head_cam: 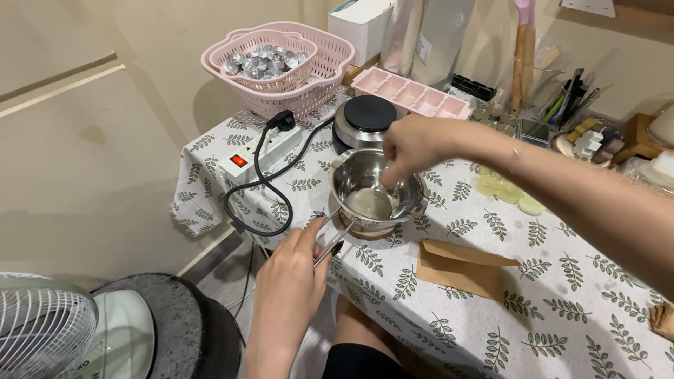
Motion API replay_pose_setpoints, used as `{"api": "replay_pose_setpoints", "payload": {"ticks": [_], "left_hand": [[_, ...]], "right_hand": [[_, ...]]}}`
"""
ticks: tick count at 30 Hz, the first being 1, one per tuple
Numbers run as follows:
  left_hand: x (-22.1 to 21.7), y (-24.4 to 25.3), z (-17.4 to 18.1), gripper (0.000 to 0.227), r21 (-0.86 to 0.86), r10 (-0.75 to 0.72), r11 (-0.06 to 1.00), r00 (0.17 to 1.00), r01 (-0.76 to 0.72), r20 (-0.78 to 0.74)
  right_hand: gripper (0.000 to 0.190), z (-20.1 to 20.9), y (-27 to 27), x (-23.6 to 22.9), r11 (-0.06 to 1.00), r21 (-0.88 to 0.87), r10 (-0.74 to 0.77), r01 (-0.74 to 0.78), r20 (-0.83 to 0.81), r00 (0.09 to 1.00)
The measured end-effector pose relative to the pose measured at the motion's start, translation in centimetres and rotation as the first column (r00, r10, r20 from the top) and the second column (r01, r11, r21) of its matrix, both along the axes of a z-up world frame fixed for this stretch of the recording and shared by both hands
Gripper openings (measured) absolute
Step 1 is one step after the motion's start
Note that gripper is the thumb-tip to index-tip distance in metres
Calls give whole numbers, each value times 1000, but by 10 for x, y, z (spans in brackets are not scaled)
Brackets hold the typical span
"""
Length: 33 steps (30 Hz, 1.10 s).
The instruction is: The person wraps small candle tins in kraft paper, folds the paper around each item, and secures the packages with tape, cutting pieces of tape with scissors. They then move to a hot plate, stir melting wax in a steel bowl, and wipe the bowl with a paper towel.
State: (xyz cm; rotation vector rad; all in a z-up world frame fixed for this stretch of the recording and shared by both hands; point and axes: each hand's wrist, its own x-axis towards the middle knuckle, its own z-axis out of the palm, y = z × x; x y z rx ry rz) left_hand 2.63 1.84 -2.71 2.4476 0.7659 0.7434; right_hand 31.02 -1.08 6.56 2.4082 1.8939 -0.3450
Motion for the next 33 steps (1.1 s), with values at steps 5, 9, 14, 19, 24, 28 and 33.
{"api": "replay_pose_setpoints", "payload": {"ticks": [5,9,14,19,24,28,33], "left_hand": [[1,1,-3,51,-49,5,999,1000,-5,15],[0,2,-2,48,-56,-4,998,1000,6,22],[1,3,-4,45,-56,-12,998,999,13,33],[1,2,-2,45,-64,1,998,1000,0,16],[1,3,-3,48,-66,2,998,1000,-2,-3],[1,2,-2,51,-66,-2,998,1000,1,-2],[2,3,-2,52,-88,1,996,1000,-3,-23]], "right_hand": [[40,3,33,19,901,-384,-274,200,-147,950],[39,14,38,17,787,-604,-414,128,-363,835],[34,5,29,42,747,-664,-456,24,-486,746],[33,-22,21,85,782,-611,-502,-124,-734,457],[21,-14,8,63,846,-532,-506,-24,-817,277],[26,-18,-3,52,887,-421,-453,188,-871,189],[20,-24,-4,61,904,-387,-418,181,-889,187]]}}
